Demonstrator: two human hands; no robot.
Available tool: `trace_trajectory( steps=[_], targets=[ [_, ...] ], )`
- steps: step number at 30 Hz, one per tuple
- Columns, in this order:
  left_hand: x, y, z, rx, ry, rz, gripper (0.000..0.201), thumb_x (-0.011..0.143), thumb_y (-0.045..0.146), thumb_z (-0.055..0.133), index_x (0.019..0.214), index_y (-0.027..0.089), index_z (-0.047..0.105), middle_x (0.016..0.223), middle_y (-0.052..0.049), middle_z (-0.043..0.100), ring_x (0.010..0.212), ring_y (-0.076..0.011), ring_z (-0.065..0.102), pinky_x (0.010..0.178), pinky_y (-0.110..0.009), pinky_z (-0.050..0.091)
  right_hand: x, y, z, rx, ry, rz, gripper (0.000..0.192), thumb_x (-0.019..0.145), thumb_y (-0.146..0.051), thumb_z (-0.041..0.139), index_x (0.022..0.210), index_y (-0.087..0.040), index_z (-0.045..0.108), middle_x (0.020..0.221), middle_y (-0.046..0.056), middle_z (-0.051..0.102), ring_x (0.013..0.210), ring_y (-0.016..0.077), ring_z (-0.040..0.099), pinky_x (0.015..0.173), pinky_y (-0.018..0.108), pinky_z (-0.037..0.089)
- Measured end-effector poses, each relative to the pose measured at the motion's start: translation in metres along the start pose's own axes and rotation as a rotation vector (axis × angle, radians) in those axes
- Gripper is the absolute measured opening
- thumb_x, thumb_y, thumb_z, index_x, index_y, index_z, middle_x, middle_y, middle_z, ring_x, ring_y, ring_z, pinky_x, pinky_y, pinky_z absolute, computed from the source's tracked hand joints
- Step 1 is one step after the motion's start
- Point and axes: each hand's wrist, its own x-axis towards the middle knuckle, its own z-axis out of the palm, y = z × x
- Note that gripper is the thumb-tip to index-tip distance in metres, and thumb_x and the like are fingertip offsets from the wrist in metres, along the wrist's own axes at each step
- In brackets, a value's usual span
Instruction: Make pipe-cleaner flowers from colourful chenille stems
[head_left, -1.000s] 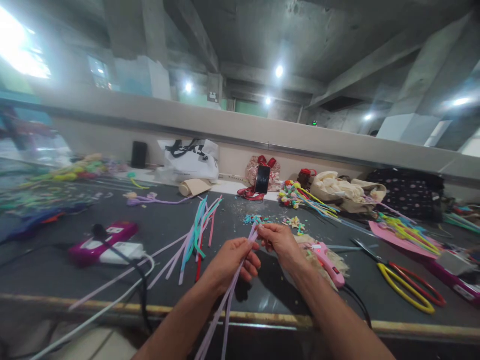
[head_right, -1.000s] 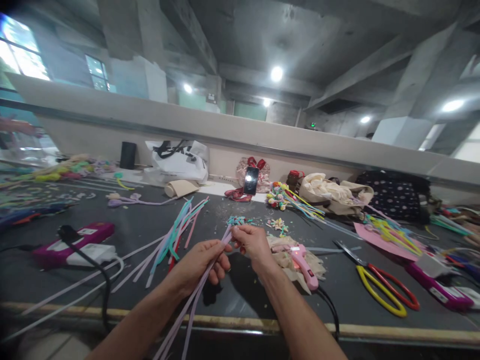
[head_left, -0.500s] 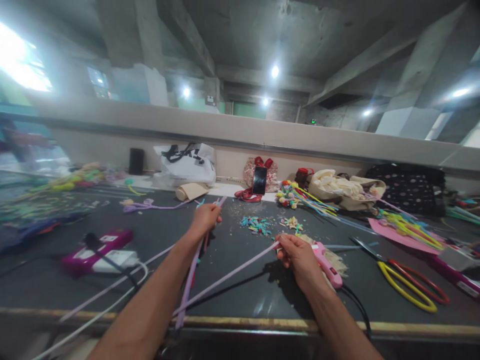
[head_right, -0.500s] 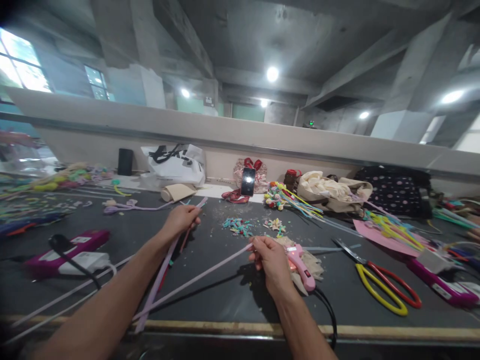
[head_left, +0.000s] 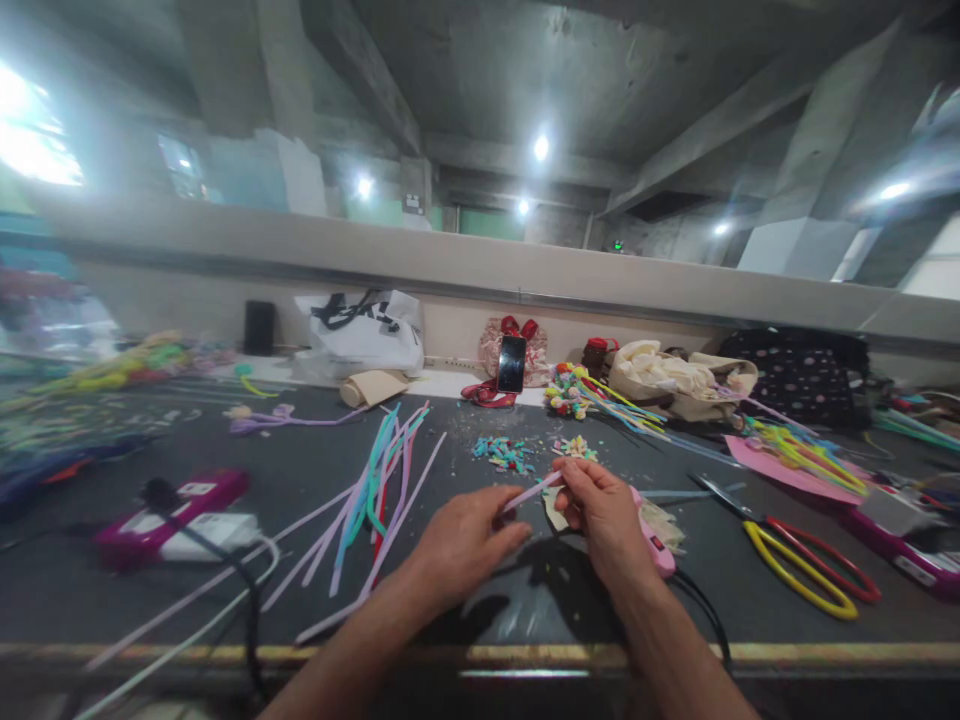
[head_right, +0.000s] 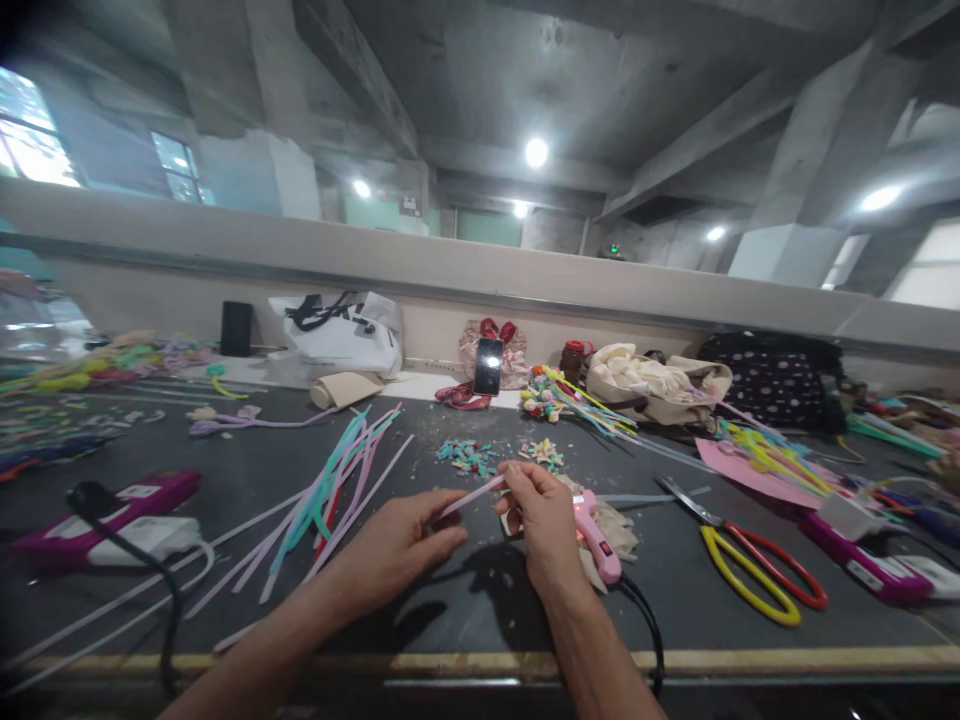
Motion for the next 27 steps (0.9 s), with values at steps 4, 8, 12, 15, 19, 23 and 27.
trace_trajectory(
  steps=[4, 8, 12, 15, 19, 23, 27],
  targets=[
    [-0.002, -0.032, -0.002, -0.225, 0.007, -0.306, 0.045, 0.076, 0.051, 0.033, 0.085, 0.016, 0.061, 0.073, -0.006, 0.065, 0.064, -0.0188, 0.06, 0.053, -0.026, 0.043, 0.0, -0.015, -0.014, 0.021, 0.051, -0.049, 0.023, 0.067, -0.034, 0.064, 0.076, -0.013, 0.063, 0.047, -0.004, 0.056, 0.038, 0.0027, 0.044, 0.033, 0.01, 0.027],
    [-0.002, -0.069, -0.015, -0.224, 0.101, -0.401, 0.041, 0.073, 0.048, 0.039, 0.083, 0.013, 0.057, 0.071, -0.008, 0.063, 0.058, -0.0176, 0.059, 0.046, -0.024, 0.042, -0.007, -0.03, -0.037, 0.058, 0.113, -0.066, 0.022, 0.068, -0.034, 0.063, 0.079, -0.016, 0.062, 0.044, -0.005, 0.054, 0.034, 0.0038, 0.043, 0.031, 0.012, 0.029],
    [-0.004, -0.091, -0.027, -0.147, 0.237, -0.427, 0.037, 0.07, 0.041, 0.043, 0.088, 0.011, 0.056, 0.073, -0.01, 0.064, 0.063, -0.0223, 0.06, 0.05, -0.03, 0.045, -0.019, -0.049, -0.054, 0.105, 0.256, -0.111, 0.023, 0.062, -0.031, 0.069, 0.077, -0.015, 0.062, 0.047, -0.005, 0.056, 0.035, 0.0051, 0.045, 0.032, 0.013, 0.034],
    [-0.006, -0.082, -0.034, -0.074, 0.333, -0.38, 0.032, 0.067, 0.037, 0.05, 0.086, 0.013, 0.059, 0.085, -0.011, 0.065, 0.08, -0.0251, 0.059, 0.073, -0.035, 0.043, -0.026, -0.057, -0.056, 0.122, 0.33, -0.153, 0.024, 0.06, -0.03, 0.07, 0.077, -0.015, 0.062, 0.05, -0.004, 0.057, 0.038, 0.0054, 0.046, 0.032, 0.012, 0.034],
    [-0.014, -0.027, -0.029, -0.022, 0.364, -0.17, 0.024, 0.074, 0.036, 0.046, 0.089, 0.024, 0.061, 0.094, -0.002, 0.064, 0.09, -0.0192, 0.056, 0.082, -0.028, 0.039, -0.032, -0.05, -0.04, 0.11, 0.246, -0.096, 0.022, 0.064, -0.033, 0.066, 0.078, -0.016, 0.063, 0.043, -0.005, 0.053, 0.034, 0.0042, 0.042, 0.031, 0.012, 0.03],
    [-0.02, 0.033, -0.007, -0.154, 0.266, 0.057, 0.023, 0.074, 0.028, 0.05, 0.095, 0.026, 0.06, 0.096, 0.0, 0.064, 0.087, -0.0161, 0.057, 0.077, -0.024, 0.041, -0.042, -0.042, -0.013, 0.048, 0.076, -0.043, 0.021, 0.066, -0.034, 0.066, 0.075, -0.014, 0.064, 0.048, -0.003, 0.056, 0.038, 0.0029, 0.043, 0.034, 0.011, 0.029],
    [-0.021, 0.053, 0.01, -0.388, 0.145, 0.061, 0.019, 0.074, 0.028, 0.051, 0.091, 0.024, 0.06, 0.068, 0.002, 0.063, 0.058, -0.0108, 0.056, 0.056, -0.02, 0.043, -0.053, -0.044, 0.002, 0.015, -0.025, -0.056, 0.019, 0.063, -0.033, 0.067, 0.071, -0.015, 0.065, 0.05, -0.003, 0.057, 0.04, 0.0032, 0.045, 0.036, 0.012, 0.029]
  ],
)
